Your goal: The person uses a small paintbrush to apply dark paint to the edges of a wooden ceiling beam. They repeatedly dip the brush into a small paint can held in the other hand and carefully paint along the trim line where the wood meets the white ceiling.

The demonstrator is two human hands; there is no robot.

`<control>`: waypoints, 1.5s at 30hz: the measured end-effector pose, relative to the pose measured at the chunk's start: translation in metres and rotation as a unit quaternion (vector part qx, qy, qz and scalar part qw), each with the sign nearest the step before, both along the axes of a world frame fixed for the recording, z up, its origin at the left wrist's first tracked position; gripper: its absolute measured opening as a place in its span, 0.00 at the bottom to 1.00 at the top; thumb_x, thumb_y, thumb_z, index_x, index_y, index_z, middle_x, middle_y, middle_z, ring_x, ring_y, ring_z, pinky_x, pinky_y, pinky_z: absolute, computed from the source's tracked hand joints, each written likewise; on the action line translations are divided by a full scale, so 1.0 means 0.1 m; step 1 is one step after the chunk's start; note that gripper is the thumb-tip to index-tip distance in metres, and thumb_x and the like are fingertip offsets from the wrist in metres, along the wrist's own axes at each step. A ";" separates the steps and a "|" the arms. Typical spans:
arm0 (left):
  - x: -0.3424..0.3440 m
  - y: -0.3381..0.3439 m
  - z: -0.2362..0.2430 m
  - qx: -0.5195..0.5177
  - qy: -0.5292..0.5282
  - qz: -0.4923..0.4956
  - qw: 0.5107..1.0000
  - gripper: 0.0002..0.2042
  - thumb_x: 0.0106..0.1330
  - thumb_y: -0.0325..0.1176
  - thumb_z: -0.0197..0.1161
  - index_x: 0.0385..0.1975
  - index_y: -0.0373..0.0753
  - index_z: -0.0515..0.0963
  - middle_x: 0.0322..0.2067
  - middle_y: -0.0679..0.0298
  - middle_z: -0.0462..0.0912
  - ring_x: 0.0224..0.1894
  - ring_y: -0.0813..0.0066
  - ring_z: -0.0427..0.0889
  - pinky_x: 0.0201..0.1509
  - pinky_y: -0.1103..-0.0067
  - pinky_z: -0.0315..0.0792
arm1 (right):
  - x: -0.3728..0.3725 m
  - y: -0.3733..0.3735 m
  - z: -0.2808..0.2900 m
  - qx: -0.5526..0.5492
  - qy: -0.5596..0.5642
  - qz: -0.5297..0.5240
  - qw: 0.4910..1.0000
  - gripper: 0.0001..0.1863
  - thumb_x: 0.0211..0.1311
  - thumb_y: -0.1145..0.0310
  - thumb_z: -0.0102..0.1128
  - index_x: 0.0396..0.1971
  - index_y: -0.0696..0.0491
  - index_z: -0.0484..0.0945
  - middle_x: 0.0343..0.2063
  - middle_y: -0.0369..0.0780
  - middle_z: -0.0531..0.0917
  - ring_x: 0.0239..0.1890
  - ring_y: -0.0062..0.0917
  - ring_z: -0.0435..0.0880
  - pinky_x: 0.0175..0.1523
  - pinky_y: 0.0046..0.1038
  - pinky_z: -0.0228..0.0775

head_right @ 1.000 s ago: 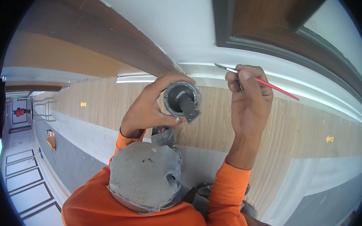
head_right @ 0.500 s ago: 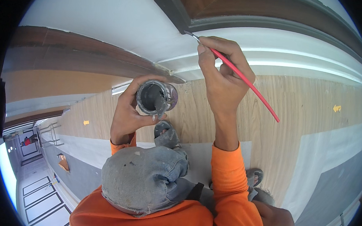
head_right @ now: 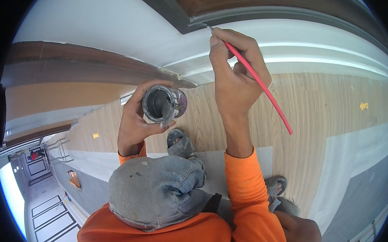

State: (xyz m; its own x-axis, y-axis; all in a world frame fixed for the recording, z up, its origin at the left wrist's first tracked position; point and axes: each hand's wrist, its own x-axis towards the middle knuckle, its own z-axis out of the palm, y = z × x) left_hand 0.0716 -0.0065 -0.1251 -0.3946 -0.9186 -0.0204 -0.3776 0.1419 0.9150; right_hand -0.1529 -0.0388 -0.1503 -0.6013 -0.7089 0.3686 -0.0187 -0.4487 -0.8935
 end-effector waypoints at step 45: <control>-0.06 0.04 0.04 0.020 0.025 0.023 0.999 0.41 0.43 0.21 0.82 0.64 0.36 0.75 0.59 0.58 0.82 0.59 0.69 0.82 0.65 0.73 0.77 | 0.12 0.00 -0.08 -0.022 -0.055 0.014 0.998 0.07 0.59 0.79 0.71 0.37 0.57 0.88 0.31 0.37 0.90 0.33 0.16 0.84 0.39 0.19 0.74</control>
State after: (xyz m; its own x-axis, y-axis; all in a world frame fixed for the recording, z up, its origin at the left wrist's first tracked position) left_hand 0.0661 -0.0027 -0.1206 -0.3528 -0.9349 -0.0394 -0.3360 0.0872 0.9378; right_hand -0.1408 -0.0387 -0.1584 -0.6197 -0.7105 0.3335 0.0912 -0.4872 -0.8685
